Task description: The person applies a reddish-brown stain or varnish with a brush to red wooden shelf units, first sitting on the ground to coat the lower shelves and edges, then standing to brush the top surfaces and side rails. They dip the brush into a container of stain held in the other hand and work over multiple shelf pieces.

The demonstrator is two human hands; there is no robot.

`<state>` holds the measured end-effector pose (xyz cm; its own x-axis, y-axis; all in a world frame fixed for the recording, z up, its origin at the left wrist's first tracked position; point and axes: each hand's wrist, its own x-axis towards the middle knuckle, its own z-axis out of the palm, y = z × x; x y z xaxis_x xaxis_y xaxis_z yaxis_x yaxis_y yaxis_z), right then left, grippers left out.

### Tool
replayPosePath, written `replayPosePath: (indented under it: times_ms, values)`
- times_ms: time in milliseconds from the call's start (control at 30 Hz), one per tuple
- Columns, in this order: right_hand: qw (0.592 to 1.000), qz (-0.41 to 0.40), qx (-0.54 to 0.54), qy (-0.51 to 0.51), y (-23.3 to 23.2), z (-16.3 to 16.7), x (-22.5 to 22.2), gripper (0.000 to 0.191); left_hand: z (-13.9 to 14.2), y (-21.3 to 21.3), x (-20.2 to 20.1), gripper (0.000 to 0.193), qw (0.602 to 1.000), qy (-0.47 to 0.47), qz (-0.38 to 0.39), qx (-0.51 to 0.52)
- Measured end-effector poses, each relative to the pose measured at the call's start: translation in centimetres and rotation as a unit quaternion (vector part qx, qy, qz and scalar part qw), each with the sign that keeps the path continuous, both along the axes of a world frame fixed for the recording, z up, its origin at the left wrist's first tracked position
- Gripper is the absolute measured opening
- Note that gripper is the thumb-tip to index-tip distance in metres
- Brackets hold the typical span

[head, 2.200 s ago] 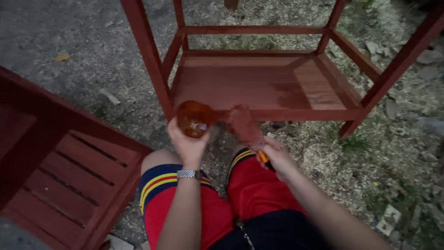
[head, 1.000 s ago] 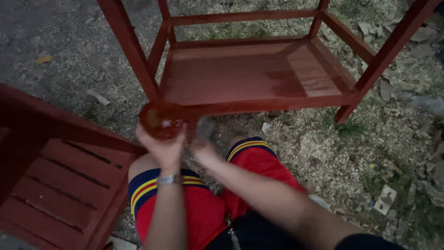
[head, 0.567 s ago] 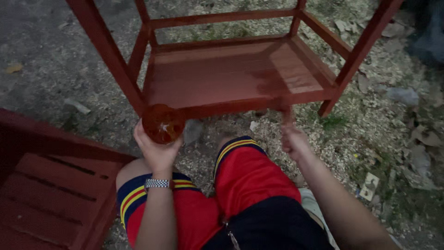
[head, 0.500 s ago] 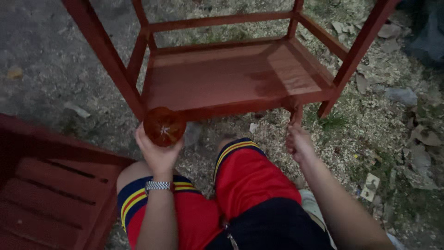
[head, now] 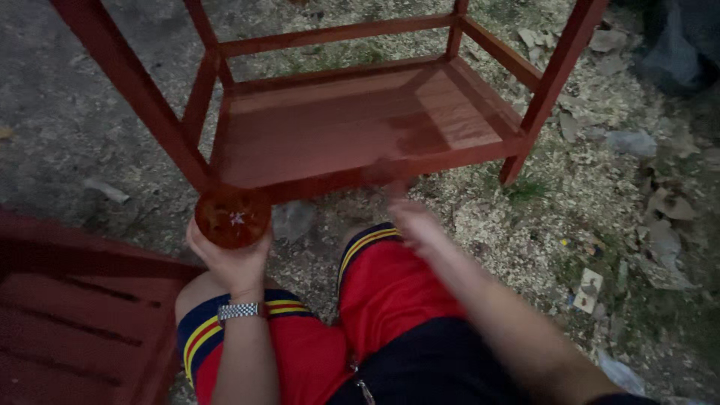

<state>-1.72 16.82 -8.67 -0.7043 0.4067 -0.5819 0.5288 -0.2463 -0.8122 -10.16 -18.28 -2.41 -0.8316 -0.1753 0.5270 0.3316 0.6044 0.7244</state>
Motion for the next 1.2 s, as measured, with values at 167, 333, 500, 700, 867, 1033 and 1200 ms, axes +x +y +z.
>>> replayPosePath:
  times_ms: [167,333,500,700,867,1033,1200]
  values:
    - [0.988,-0.147,-0.019,0.043,11.9,-0.7,5.0,0.015,0.5,0.2,0.1,0.115,0.999,-0.015,-0.038,0.016]
    - [0.979,0.013,0.200,-0.030,-0.5,-2.5,0.2,0.016,0.2,-0.1,0.3,0.119,0.998,-0.040,-0.057,-0.003]
    - [0.976,0.215,0.019,-0.018,-20.2,-1.5,-3.8,0.023,-1.0,-0.3,0.0,0.115,0.991,-0.062,-0.035,0.110]
    - [0.970,0.199,0.123,-0.069,-5.5,-2.1,-1.5,0.040,-0.4,0.2,0.2,0.111,0.998,-0.048,-0.029,0.003]
    - [0.990,-0.107,0.086,-0.027,13.2,-0.6,6.0,0.011,1.0,2.2,0.1,0.105,0.974,-0.098,-0.178,0.102]
    - [0.974,-0.215,0.056,0.034,14.8,2.5,5.1,0.014,2.6,5.1,-0.2,0.112,0.985,-0.039,-0.162,-0.053]
    - [0.969,-0.015,0.133,-0.209,0.5,2.0,-0.5,0.049,4.4,9.0,-1.6,0.104,0.986,-0.003,-0.161,-0.034]
